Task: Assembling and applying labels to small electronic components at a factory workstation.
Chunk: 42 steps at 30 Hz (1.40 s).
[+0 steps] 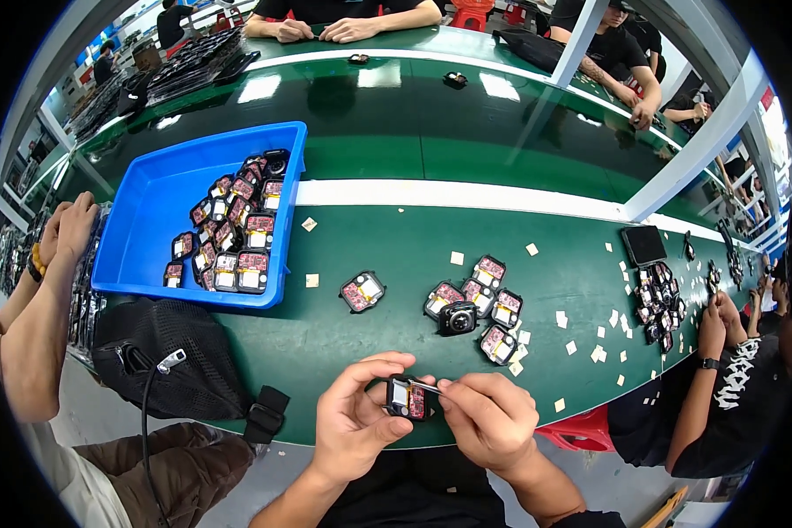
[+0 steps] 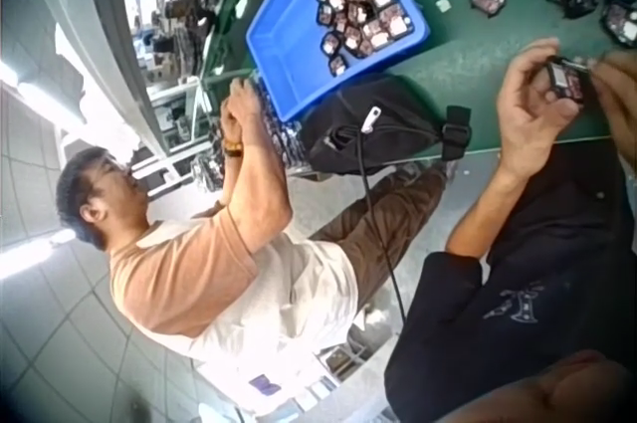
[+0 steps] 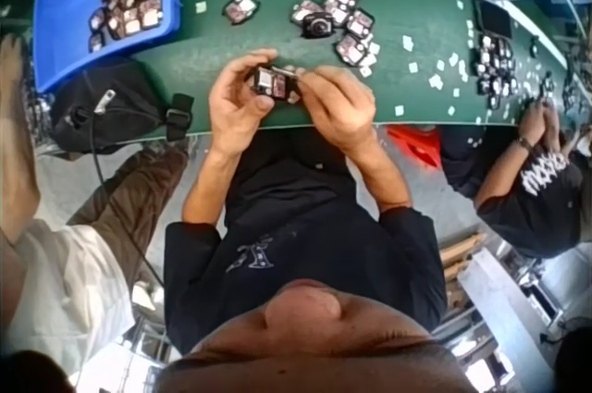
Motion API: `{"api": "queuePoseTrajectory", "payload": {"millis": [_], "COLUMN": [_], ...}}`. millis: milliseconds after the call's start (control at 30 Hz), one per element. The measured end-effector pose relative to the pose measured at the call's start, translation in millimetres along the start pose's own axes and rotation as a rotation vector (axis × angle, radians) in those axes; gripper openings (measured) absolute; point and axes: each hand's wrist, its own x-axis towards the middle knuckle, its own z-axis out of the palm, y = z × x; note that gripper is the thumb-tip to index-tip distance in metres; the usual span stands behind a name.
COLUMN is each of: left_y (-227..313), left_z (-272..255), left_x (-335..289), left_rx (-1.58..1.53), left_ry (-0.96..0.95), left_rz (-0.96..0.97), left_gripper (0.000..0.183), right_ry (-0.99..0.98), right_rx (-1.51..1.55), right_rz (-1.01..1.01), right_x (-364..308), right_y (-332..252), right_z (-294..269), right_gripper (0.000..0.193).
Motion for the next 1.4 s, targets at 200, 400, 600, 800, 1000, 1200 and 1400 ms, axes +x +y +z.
{"api": "queuePoseTrajectory", "payload": {"millis": [200,400,600,800,1000,1200,1400], "left_y": [-1.0,1.1,1.2,1.1,2.6,2.7,0.4], "left_z": [-1.4,-0.2,-0.1,-0.5,-0.1,3.0,1.3], "left_x": [-0.9,-1.7,-0.1,-0.2,-1.0,-0.5,-3.0], "left_rx": [-0.016,0.002,0.050,0.059,0.094,0.087,0.064], "left_ry": [-0.023,-0.016,-0.012,-0.014,-0.002,0.035,0.086], "left_rz": [-0.008,-0.016,0.000,-0.010,-0.013,0.021,0.065], "left_gripper": [0.058,0.059,0.059,0.058,0.056,0.055,0.055], "right_ry": [-0.042,-0.026,0.005,0.010,0.014,-0.020,-0.056], "right_rx": [0.105,0.070,0.015,-0.016,-0.021,-0.095,0.060], "right_rz": [0.124,0.100,0.053,0.031,0.018,-0.024,0.085], "right_x": [1.9,1.9,-0.1,-2.5,-5.7,-6.0,1.8], "right_y": [-1.4,-2.9,-3.0,-1.5,-0.4,-3.7,-3.3], "right_z": [-2.9,-1.7,2.4,2.7,4.8,5.9,7.7], "right_gripper": [0.017,0.019,0.022,0.025,0.026,0.026,0.025]}}
